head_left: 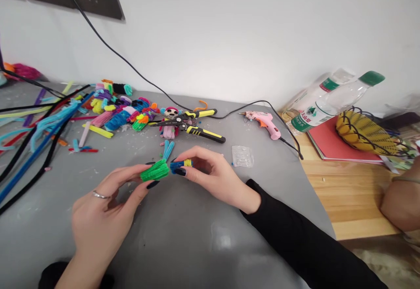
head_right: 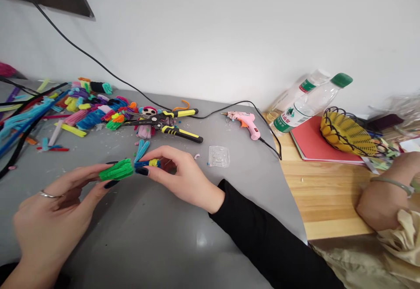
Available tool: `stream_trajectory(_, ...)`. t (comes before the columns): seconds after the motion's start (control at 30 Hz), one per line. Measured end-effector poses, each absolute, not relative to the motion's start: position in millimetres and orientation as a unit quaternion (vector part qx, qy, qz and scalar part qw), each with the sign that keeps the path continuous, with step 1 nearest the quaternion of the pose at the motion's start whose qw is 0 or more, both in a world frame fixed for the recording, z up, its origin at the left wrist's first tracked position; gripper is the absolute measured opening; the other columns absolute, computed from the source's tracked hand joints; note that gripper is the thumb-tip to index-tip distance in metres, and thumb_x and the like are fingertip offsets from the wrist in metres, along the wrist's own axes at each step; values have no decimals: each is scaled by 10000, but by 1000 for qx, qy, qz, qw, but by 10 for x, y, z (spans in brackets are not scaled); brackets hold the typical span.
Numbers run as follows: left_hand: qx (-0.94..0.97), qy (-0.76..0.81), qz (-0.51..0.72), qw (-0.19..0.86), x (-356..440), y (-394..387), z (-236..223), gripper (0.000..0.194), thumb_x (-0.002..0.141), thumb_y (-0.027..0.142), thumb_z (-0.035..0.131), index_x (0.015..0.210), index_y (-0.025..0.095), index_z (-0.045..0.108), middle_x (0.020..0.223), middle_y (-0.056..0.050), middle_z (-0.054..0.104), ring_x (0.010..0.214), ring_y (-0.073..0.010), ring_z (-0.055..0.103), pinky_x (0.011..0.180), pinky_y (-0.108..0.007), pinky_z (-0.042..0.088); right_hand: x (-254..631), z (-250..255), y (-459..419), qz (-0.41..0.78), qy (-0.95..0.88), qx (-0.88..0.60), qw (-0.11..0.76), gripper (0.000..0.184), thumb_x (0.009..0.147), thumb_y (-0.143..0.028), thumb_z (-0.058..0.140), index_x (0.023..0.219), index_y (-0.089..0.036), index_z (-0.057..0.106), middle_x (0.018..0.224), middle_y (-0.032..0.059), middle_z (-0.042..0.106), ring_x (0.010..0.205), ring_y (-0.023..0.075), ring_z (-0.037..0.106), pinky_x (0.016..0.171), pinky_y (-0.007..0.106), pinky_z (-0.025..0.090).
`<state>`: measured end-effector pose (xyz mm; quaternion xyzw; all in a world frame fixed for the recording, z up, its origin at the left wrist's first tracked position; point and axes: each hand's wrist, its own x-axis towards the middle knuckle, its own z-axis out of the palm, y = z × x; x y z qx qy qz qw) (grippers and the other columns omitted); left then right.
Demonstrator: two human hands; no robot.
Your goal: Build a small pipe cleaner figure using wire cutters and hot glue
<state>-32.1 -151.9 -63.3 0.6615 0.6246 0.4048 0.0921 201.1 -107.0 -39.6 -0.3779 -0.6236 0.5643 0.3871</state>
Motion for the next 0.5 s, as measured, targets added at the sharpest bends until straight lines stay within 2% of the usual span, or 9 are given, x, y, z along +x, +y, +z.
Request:
stream_trajectory(0.07, 673, 609, 408, 100, -313, -1511, -610, 143, 928, 357, 715, 1043, 341, 799, 930, 55, 832, 724, -181, 774, 623, -252, 566, 2014, -379, -1069, 569, -622, -365, 395, 148, 972, -310, 690, 1084, -239, 753, 1099, 42, 720, 955, 158, 668, 817, 294, 577)
stream_trajectory(0.17, 683, 591, 413, 116, -297, -1494, -581, 135, 925, 348, 713, 1027, 344, 801, 924, 56, 830, 739, -181, 782, 667, -250, 588, 2013, -376, -1067, 597, -602, -345, 403, 164, 956, -287, 708, 1107, -238, 750, 1163, 49, 706, 1043, 168, 683, 917, 314, 597)
stream_trajectory(0.33, 681, 588, 419, 122, -297, -1491, -569, 122, 913, 335, 725, 1009, 345, 800, 902, 53, 832, 692, -173, 770, 589, -240, 573, 2008, -397, -1059, 641, -567, -329, 398, 222, 939, -340, 753, 1141, -246, 748, 1214, 46, 706, 1113, 179, 701, 1025, 351, 602)
stream_trajectory(0.4, 679, 586, 426, 121, -302, -1500, -569, 104, 912, 329, 726, 984, 343, 799, 916, 58, 836, 714, -171, 776, 610, -238, 583, 2006, -407, -1054, 671, -537, -320, 399, 256, 923, -360, 780, 1145, -242, 732, 1206, 40, 710, 1050, 166, 720, 992, 346, 622)
stream_trajectory(0.5, 671, 591, 431, 119, -304, -1513, -570, 79, 898, 341, 746, 957, 332, 799, 946, 50, 844, 702, -171, 769, 592, -243, 587, 2006, -423, -1053, 698, -506, -315, 397, 267, 904, -337, 807, 1125, -233, 699, 1059, 11, 719, 845, 126, 723, 837, 305, 642)
